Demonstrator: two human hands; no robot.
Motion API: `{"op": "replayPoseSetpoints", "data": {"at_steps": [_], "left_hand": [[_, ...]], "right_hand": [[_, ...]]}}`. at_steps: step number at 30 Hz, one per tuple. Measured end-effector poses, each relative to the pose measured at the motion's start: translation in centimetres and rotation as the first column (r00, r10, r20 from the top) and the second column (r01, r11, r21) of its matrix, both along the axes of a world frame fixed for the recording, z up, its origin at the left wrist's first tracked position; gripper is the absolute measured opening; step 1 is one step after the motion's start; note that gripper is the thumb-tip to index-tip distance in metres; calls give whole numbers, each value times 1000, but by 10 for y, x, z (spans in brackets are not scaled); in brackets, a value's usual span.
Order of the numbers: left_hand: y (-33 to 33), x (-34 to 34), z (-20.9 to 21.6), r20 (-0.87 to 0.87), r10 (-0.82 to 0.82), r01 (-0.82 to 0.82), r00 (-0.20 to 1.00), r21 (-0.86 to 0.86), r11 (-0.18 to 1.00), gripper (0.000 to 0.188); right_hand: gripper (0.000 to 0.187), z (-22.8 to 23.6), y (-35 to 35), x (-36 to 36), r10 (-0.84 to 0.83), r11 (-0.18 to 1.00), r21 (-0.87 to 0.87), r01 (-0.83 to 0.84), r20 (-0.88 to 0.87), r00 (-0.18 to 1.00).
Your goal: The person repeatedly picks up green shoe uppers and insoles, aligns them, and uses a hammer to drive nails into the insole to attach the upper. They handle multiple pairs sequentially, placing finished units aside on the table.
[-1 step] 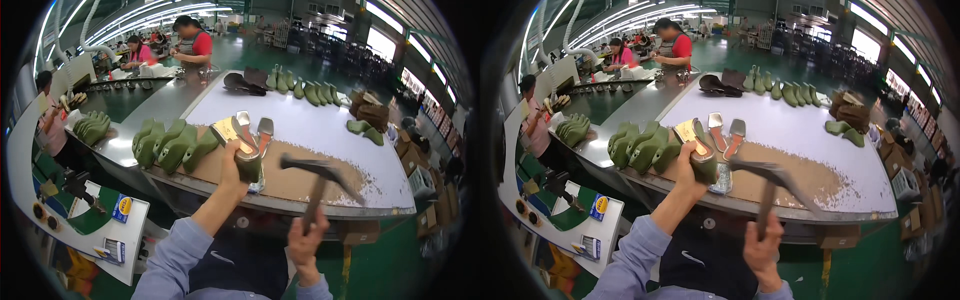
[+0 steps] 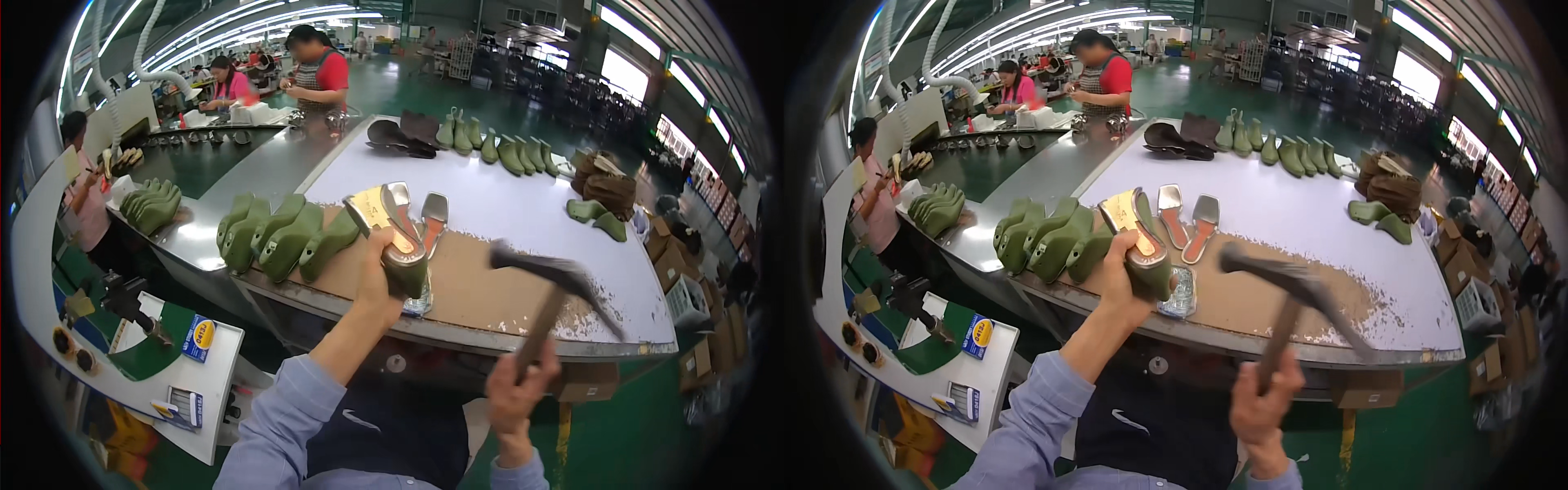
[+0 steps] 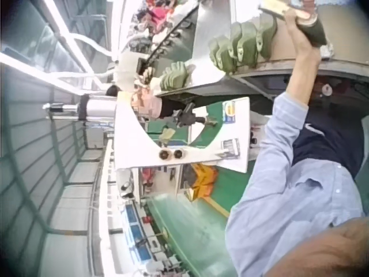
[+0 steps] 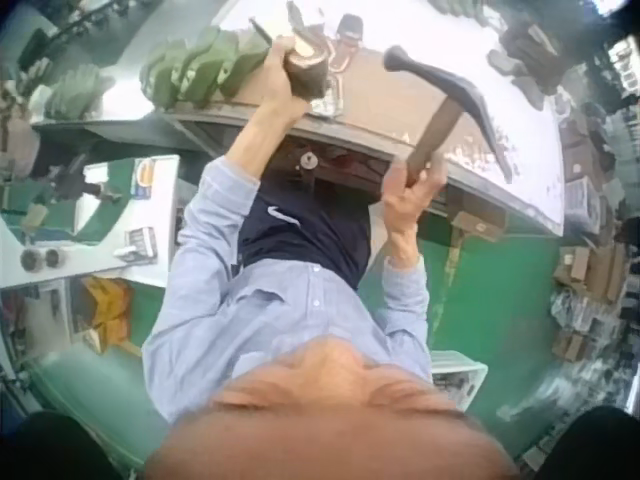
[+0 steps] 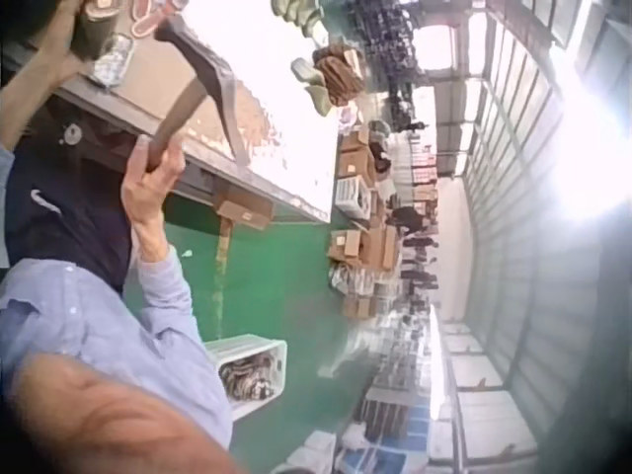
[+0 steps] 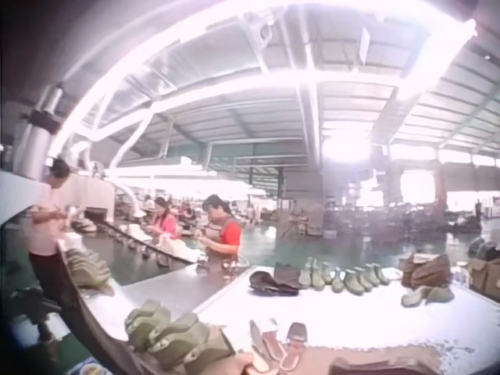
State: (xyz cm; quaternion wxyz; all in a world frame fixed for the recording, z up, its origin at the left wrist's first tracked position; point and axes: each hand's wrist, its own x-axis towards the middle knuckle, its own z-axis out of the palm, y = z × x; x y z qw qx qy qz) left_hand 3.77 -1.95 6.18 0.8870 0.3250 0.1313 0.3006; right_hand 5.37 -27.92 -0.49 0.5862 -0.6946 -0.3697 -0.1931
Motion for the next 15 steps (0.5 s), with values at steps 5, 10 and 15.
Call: {"op": "replayPoseSetpoints", "data": {"at_steps": [5, 10, 15], "left_hand": [[24, -1, 23, 246, -175, 179, 953, 7, 984, 54], [19, 22, 20, 133, -160, 185, 978, -206, 961, 51], [19, 34, 8, 55, -150, 158, 987, -203, 966, 49]], "right_hand": [[61, 82, -44, 1, 114, 936, 342, -88, -57, 992], [63, 87, -54, -7, 116, 922, 384, -49, -154, 981], [39, 132, -118, -5, 350, 633, 663, -400, 216, 912]]}}
